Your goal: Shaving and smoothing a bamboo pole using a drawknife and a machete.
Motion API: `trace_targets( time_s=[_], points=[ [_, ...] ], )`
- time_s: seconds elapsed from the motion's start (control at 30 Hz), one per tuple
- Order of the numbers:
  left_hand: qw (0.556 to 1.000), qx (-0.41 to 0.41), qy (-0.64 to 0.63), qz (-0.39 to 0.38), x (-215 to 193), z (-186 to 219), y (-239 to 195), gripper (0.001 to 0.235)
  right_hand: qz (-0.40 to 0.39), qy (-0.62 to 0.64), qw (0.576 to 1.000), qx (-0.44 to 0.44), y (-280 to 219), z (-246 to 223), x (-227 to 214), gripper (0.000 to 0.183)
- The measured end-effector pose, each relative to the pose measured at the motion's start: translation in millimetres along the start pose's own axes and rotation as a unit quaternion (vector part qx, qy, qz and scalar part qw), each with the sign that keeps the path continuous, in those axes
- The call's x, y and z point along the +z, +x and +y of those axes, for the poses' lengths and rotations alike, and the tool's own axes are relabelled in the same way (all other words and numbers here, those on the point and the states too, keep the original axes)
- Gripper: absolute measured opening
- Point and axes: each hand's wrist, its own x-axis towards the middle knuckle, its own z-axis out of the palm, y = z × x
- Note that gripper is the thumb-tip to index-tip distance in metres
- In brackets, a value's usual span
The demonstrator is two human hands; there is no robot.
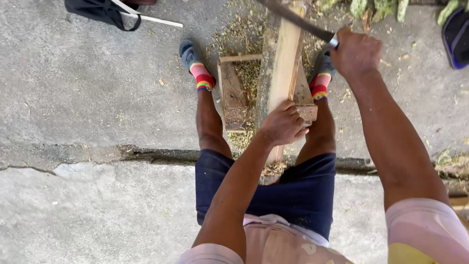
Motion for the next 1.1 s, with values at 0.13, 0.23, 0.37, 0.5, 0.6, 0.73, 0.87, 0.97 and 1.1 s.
trace_targets(
  time_s=[0.13,0.23,0.37,0.5,0.6,0.73,0.87,0.97,1.1],
  points=[
    [1.000,-0.001,-0.013,-0.009,7.4,-1.3,0.1,0.055,-0.085,0.053,0.995,-0.026,7.6,-6.3,-4.7,0.023],
    [1.000,-0.009,-0.015,0.027,11.9,-0.1,-2.6,0.053,-0.123,-0.021,0.982,-0.142,11.0,-0.1,8.8,0.014],
    [0.999,-0.005,-0.005,0.050,3.9,-0.9,0.5,0.049,-0.092,-0.001,0.995,-0.031,12.0,-7.7,2.3,0.025],
    [0.999,-0.006,-0.011,0.031,5.2,0.1,-2.0,0.046,-0.184,-0.047,0.976,-0.109,3.4,-8.9,-7.4,0.016],
    [0.997,-0.015,-0.019,0.077,7.3,0.1,-2.0,0.043,-0.108,0.036,0.991,0.068,6.4,-14.6,7.5,0.027],
    [0.997,-0.011,-0.014,0.073,7.1,-3.8,-0.8,0.042,-0.163,-0.020,0.980,-0.113,-3.9,-17.6,13.7,0.017],
    [0.999,-0.005,-0.013,0.044,-0.9,2.2,-1.7,0.042,-0.109,0.110,0.988,0.006,-4.4,-20.3,25.7,0.015],
    [1.000,-0.011,0.011,0.006,-4.3,-0.2,3.6,0.045,-0.095,0.058,0.993,-0.049,-3.4,-20.4,23.8,0.017],
    [0.999,-0.020,0.016,0.035,4.8,1.2,-1.0,0.045,-0.132,0.122,0.982,0.061,3.0,-9.0,22.6,0.027]
  ],
)
